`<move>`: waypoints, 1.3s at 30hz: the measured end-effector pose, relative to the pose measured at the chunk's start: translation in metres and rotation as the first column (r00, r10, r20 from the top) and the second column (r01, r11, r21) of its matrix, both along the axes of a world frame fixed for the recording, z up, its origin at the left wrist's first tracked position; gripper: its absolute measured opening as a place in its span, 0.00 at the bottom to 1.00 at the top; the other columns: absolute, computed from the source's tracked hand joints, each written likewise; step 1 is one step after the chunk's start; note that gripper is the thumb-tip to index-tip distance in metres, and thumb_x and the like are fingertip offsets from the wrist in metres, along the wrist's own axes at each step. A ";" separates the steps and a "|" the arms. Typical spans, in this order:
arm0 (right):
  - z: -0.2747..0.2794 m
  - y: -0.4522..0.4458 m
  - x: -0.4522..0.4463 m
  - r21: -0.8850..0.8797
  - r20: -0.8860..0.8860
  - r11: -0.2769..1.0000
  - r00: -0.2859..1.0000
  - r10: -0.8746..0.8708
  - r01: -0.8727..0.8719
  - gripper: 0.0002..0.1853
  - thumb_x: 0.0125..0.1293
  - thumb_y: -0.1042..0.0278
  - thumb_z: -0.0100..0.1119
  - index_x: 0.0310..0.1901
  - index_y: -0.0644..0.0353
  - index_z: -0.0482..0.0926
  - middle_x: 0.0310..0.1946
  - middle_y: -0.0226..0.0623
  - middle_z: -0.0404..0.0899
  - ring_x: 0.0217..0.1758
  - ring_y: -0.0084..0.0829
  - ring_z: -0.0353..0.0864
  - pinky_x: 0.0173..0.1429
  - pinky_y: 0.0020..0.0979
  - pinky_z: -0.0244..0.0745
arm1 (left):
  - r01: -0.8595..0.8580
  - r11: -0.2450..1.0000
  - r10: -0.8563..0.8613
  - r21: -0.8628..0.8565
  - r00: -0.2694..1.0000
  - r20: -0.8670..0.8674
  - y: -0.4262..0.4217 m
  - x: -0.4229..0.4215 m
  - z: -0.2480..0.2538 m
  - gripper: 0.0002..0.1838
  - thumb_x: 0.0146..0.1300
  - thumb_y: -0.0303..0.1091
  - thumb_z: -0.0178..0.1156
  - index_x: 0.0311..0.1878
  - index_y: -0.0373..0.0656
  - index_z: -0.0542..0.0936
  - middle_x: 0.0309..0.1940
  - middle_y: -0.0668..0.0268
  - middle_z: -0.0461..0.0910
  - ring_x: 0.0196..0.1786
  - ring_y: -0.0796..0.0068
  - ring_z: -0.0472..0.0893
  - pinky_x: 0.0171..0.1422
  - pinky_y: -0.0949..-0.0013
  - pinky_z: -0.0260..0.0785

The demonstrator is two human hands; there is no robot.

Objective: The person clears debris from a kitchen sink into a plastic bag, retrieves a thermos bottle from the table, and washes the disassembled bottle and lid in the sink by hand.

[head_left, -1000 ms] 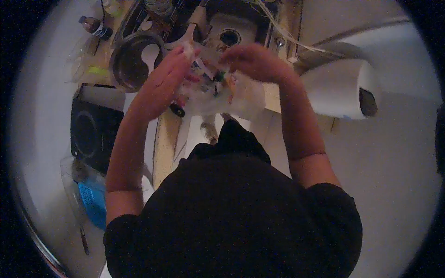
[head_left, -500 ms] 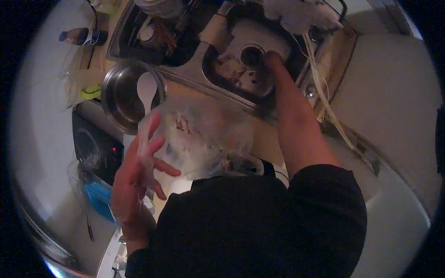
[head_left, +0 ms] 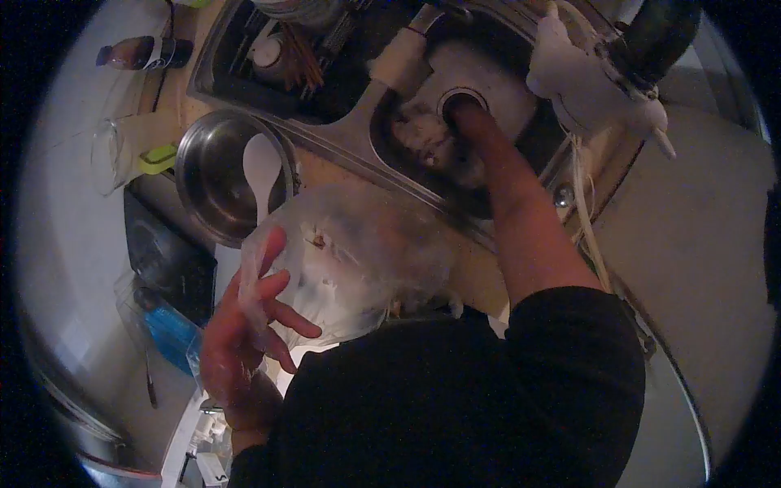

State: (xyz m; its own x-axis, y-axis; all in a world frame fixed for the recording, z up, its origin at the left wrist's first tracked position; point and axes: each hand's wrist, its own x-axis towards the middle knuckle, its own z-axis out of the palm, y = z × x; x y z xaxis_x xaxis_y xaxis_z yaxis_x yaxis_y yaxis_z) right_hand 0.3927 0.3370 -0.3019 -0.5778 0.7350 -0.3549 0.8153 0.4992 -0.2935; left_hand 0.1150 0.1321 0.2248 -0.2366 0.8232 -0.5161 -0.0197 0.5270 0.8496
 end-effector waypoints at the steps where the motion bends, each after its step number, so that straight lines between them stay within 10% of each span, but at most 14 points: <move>1: -0.004 0.000 0.003 0.013 -0.017 0.999 0.998 0.053 -0.053 0.18 0.61 0.70 0.41 0.51 0.62 0.72 0.53 0.48 0.70 0.53 0.44 0.72 0.57 0.39 0.68 | -0.006 1.000 0.006 -0.015 1.000 0.004 0.000 0.002 -0.003 0.42 0.52 0.69 0.42 0.47 0.34 0.76 0.60 0.44 0.62 0.28 0.67 0.82 0.15 0.83 0.65; 14: 0.069 -0.008 -0.035 -0.080 0.055 0.996 0.998 0.039 -0.035 0.14 0.58 0.67 0.45 0.44 0.61 0.75 0.46 0.44 0.73 0.46 0.40 0.74 0.51 0.38 0.70 | -0.046 0.998 0.045 -0.034 0.999 -0.018 0.003 0.004 -0.012 0.43 0.54 0.70 0.41 0.49 0.32 0.75 0.59 0.39 0.61 0.28 0.65 0.82 0.15 0.83 0.66; 24: 0.024 0.009 -0.028 -0.354 -0.165 0.853 0.872 -0.460 0.383 0.10 0.55 0.64 0.52 0.36 0.59 0.76 0.37 0.38 0.75 0.37 0.34 0.74 0.43 0.35 0.71 | -0.062 0.995 0.065 -0.080 0.997 0.038 0.002 -0.002 -0.015 0.43 0.52 0.70 0.44 0.48 0.32 0.75 0.59 0.39 0.60 0.28 0.65 0.82 0.17 0.82 0.68; 33: -0.041 0.007 -0.002 -0.913 -0.199 0.291 0.311 -0.929 0.285 0.09 0.53 0.61 0.58 0.29 0.57 0.77 0.27 0.33 0.76 0.28 0.29 0.72 0.36 0.33 0.71 | -0.077 0.997 0.078 -0.024 0.996 0.034 -0.003 -0.003 -0.019 0.45 0.51 0.72 0.44 0.47 0.32 0.75 0.57 0.39 0.63 0.26 0.69 0.81 0.17 0.84 0.65; 35: -0.002 0.011 -0.014 -0.961 0.210 -0.184 0.112 -0.971 0.206 0.11 0.52 0.59 0.61 0.29 0.58 0.77 0.25 0.33 0.76 0.26 0.29 0.72 0.34 0.32 0.70 | -0.086 0.995 0.087 -0.045 0.996 0.001 -0.002 0.000 -0.017 0.45 0.51 0.73 0.43 0.46 0.33 0.76 0.57 0.40 0.64 0.26 0.70 0.81 0.17 0.85 0.65; 39: 0.063 0.011 -0.029 -0.959 0.176 -0.103 0.269 -0.947 0.264 0.18 0.47 0.54 0.67 0.32 0.60 0.77 0.29 0.34 0.77 0.28 0.29 0.72 0.36 0.32 0.70 | -0.087 0.993 0.084 -0.074 0.995 -0.045 0.000 0.002 -0.013 0.46 0.50 0.74 0.42 0.46 0.33 0.76 0.56 0.41 0.65 0.25 0.72 0.81 0.17 0.85 0.64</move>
State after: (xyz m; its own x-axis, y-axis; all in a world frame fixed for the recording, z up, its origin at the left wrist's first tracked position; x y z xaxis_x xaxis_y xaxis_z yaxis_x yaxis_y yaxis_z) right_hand 0.3634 0.3483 -0.2393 -0.2897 0.3630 -0.8856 0.0795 -0.9130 -0.4002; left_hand 0.1166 0.1323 0.2116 -0.3271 0.7578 -0.5646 -0.0329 0.5880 0.8082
